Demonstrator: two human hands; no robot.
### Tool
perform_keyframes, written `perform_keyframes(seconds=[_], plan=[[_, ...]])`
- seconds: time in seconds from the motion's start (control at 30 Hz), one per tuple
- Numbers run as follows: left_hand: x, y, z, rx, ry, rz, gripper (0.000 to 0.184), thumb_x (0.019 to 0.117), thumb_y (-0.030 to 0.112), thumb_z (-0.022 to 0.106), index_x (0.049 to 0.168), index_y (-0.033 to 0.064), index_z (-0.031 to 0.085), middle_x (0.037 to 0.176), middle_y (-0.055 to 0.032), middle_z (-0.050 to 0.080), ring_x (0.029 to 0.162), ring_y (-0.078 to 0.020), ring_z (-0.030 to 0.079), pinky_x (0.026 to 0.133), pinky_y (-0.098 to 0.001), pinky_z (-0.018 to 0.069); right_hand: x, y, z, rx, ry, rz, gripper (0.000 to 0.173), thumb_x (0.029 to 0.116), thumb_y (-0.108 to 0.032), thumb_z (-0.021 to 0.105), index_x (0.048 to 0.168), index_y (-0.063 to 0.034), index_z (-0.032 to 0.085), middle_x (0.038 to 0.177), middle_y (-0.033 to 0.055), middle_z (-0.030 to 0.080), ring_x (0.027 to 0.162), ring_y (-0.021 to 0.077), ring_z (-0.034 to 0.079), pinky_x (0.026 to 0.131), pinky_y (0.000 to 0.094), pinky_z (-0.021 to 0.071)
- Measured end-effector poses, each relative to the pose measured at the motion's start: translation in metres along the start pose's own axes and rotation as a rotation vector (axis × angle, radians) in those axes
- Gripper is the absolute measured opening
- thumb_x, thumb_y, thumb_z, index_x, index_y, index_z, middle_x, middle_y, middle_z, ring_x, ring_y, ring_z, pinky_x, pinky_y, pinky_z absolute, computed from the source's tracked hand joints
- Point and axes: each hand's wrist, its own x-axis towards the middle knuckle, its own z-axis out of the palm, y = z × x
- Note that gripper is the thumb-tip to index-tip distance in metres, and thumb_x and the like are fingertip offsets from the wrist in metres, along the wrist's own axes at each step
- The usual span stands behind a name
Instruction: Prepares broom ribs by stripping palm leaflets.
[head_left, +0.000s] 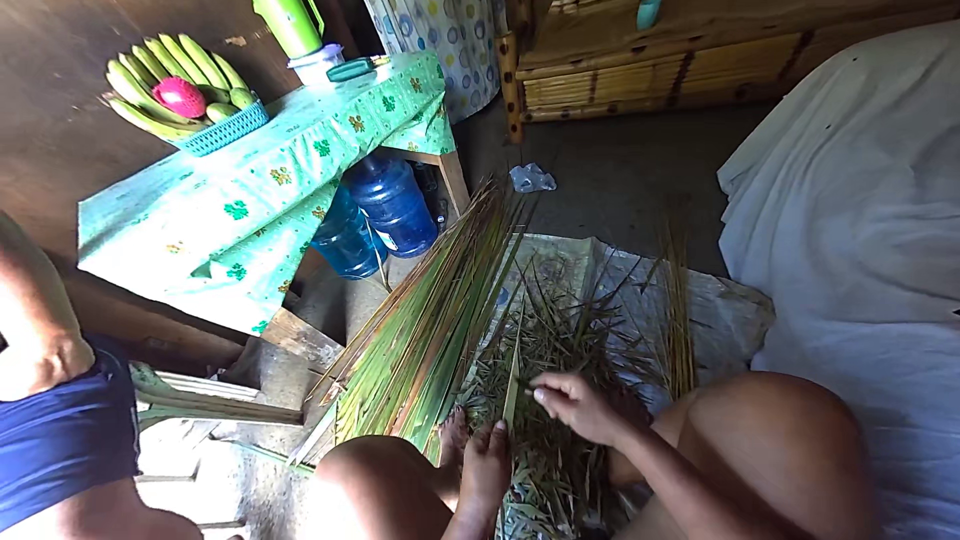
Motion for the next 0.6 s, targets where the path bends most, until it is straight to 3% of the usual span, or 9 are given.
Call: perform_keyframes(seconds=[0.13,0.27,0.33,0.4,0.5,0.53,0.6], plan=[[0.004,0.001,0.001,0.014,-0.015,0.029,0.029,0.1117,0.015,0.037,0.098,0.0021,0.060,0.058,0.0043,0.042,0.043,-0.0028,0.035,0.041,-0.0185,0.0321,-0.010,-0.002,0.026,-0.119,-0.109,-0.141,0.031,0.1051,-0.019,0.050,0.115,0.0021,0.071,0.092,0.0157,0.071,0.082,0.0211,0.066,0.079,0.0385,0.0532],[-0.006,0.007,0.000,-0.098,-0.107,-0.022,0.034,0.1125,0.017,0.032,0.089,0.0066,0.054,0.053,0.0061,0.039,0.039,-0.0009,0.032,0.037,-0.0160,0.0290,0.003,0.012,0.014,-0.187,0.072,-0.181,0.032,0.1044,-0.020,0.050,0.111,0.0023,0.072,0.099,0.0172,0.072,0.092,0.0245,0.069,0.087,0.0422,0.0545],[-0.012,0.008,0.000,-0.118,-0.140,-0.040,0.035,0.1125,0.017,0.031,0.087,0.0074,0.053,0.052,0.0063,0.038,0.038,-0.0008,0.032,0.037,-0.0156,0.0291,0.011,0.014,0.004,-0.162,0.151,-0.119,0.034,0.1047,-0.019,0.050,0.117,0.0050,0.071,0.102,0.0190,0.072,0.093,0.0240,0.069,0.089,0.0414,0.0540],[-0.017,0.007,0.000,-0.108,-0.160,-0.054,0.035,0.1124,0.016,0.030,0.086,0.0085,0.052,0.052,0.0066,0.039,0.038,-0.0002,0.032,0.037,-0.0153,0.0288,0.018,0.015,-0.006,-0.116,0.218,-0.045,0.035,0.1062,-0.017,0.049,0.125,0.0061,0.067,0.099,0.0179,0.071,0.085,0.0192,0.066,0.084,0.0359,0.0534],[-0.017,0.007,0.001,-0.081,-0.152,-0.064,0.034,0.1123,0.016,0.032,0.086,0.0079,0.052,0.052,0.0065,0.039,0.038,-0.0001,0.032,0.037,-0.0155,0.0283,0.021,0.016,-0.008,-0.031,0.281,-0.004,0.034,0.1073,-0.016,0.047,0.127,0.0047,0.066,0.086,0.0084,0.065,0.070,0.0087,0.055,0.071,0.0257,0.0489],[-0.017,0.007,0.000,-0.076,-0.151,-0.062,0.034,0.1124,0.016,0.032,0.086,0.0078,0.052,0.052,0.0064,0.039,0.038,-0.0003,0.032,0.037,-0.0156,0.0283,0.020,0.015,-0.007,-0.026,0.299,-0.006,0.034,0.1073,-0.016,0.047,0.127,0.0034,0.066,0.084,0.0063,0.064,0.069,0.0071,0.055,0.069,0.0242,0.0486],[-0.017,0.010,-0.003,-0.073,-0.168,-0.052,0.034,0.1121,0.016,0.032,0.086,0.0082,0.053,0.053,0.0068,0.039,0.039,-0.0002,0.032,0.038,-0.0155,0.0285,0.020,0.014,-0.011,-0.047,0.353,0.001,0.034,0.1072,-0.017,0.047,0.128,0.0030,0.066,0.091,0.0104,0.068,0.074,0.0108,0.059,0.074,0.0287,0.0510]])
